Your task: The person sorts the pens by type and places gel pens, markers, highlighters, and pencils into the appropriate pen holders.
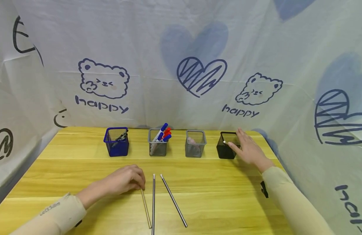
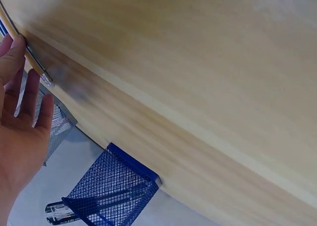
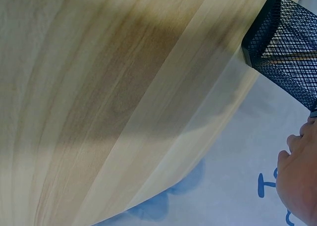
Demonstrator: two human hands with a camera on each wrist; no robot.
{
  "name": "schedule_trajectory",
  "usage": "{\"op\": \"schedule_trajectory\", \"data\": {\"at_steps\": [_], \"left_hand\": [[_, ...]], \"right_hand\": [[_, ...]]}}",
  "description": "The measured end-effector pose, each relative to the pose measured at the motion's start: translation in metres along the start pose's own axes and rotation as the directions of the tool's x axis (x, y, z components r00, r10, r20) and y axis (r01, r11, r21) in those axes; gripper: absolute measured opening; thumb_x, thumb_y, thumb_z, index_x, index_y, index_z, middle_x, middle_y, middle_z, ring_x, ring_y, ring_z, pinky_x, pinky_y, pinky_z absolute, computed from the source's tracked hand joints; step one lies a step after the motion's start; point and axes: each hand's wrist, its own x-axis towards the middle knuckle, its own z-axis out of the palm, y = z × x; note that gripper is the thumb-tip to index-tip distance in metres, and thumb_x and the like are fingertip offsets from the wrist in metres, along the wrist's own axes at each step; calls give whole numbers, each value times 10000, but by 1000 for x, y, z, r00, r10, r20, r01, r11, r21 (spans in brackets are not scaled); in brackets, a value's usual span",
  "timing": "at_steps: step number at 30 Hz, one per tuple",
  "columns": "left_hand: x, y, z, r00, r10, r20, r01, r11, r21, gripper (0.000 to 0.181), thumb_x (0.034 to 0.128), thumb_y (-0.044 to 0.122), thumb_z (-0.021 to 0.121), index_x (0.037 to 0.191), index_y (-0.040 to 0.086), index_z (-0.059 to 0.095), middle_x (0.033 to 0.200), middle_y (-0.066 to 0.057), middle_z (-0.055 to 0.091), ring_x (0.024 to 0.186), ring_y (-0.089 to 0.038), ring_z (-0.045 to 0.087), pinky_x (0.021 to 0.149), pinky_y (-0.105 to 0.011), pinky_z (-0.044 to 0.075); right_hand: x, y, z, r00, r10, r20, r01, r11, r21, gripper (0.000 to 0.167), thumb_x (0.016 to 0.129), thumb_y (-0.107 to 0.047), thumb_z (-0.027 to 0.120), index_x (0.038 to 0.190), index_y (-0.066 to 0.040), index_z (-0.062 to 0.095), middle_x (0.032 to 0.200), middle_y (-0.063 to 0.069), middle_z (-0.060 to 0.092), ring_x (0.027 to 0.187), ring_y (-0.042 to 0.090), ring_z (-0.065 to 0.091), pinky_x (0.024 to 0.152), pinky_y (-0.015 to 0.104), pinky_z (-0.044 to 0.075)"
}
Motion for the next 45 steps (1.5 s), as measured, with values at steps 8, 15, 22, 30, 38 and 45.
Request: {"op": "schedule_trajectory", "data": {"at_steps": [8, 15, 22, 30, 38, 45], "left_hand": [[-4, -1, -3, 999, -15, 34, 16, 1000, -23, 171, 836, 84, 844, 910, 236, 813, 973, 144, 713, 921, -42, 600, 824, -297, 557], [-7, 2, -6, 997, -46, 68, 50, 997, -55, 137, 878, 88, 815, 914, 218, 786, 962, 132, 696, 904, -29, 564, 795, -267, 537], [-11, 6, -10, 993, -91, 81, 99, 991, -90, 113, 936, 69, 754, 958, 180, 753, 960, 96, 666, 895, -33, 592, 828, -301, 570], [-13, 12, -17, 992, -104, 68, 117, 966, -229, 130, 981, 63, 702, 1007, 177, 760, 978, 55, 662, 900, -30, 603, 776, -258, 569], [-10, 21, -28, 983, -174, 51, 182, 948, -261, 124, 1012, 121, 672, 1054, 197, 761, 1036, 92, 681, 960, -57, 642, 824, -278, 588], [5, 29, -30, 972, -208, -111, 172, 947, -271, 128, 1012, 92, 681, 1062, 180, 759, 1031, 71, 694, 904, -61, 638, 737, -255, 580]], "right_hand": [[0, 1, 1, 1000, -2, -6, 2, 1000, -2, 947, 1066, -682, 265, 1652, 16, 7, 1729, 218, -30, 1578, 455, 44, 1277, 597, 71], [0, 1, 1, 1000, 3, -11, -3, 1000, 1, 948, 1062, -688, 266, 1655, 4, 6, 1731, 208, -32, 1578, 455, 49, 1279, 591, 70], [1, 1, 1, 1000, 5, -13, -5, 1000, 1, 947, 1062, -688, 264, 1655, 5, 9, 1730, 211, -31, 1581, 448, 37, 1278, 594, 69], [1, 1, 0, 1000, 5, -6, -5, 1000, 0, 944, 1066, -681, 261, 1651, 15, 6, 1728, 214, -40, 1580, 448, 27, 1279, 593, 55], [0, 0, 0, 1000, 3, -14, -3, 1000, 5, 947, 1066, -681, 271, 1651, 21, 22, 1727, 221, -27, 1580, 449, 36, 1278, 596, 60], [0, 0, 0, 1000, 3, -18, -3, 1000, -3, 946, 1066, -681, 270, 1652, 21, 27, 1725, 241, 15, 1580, 445, 52, 1280, 592, 72]]}}
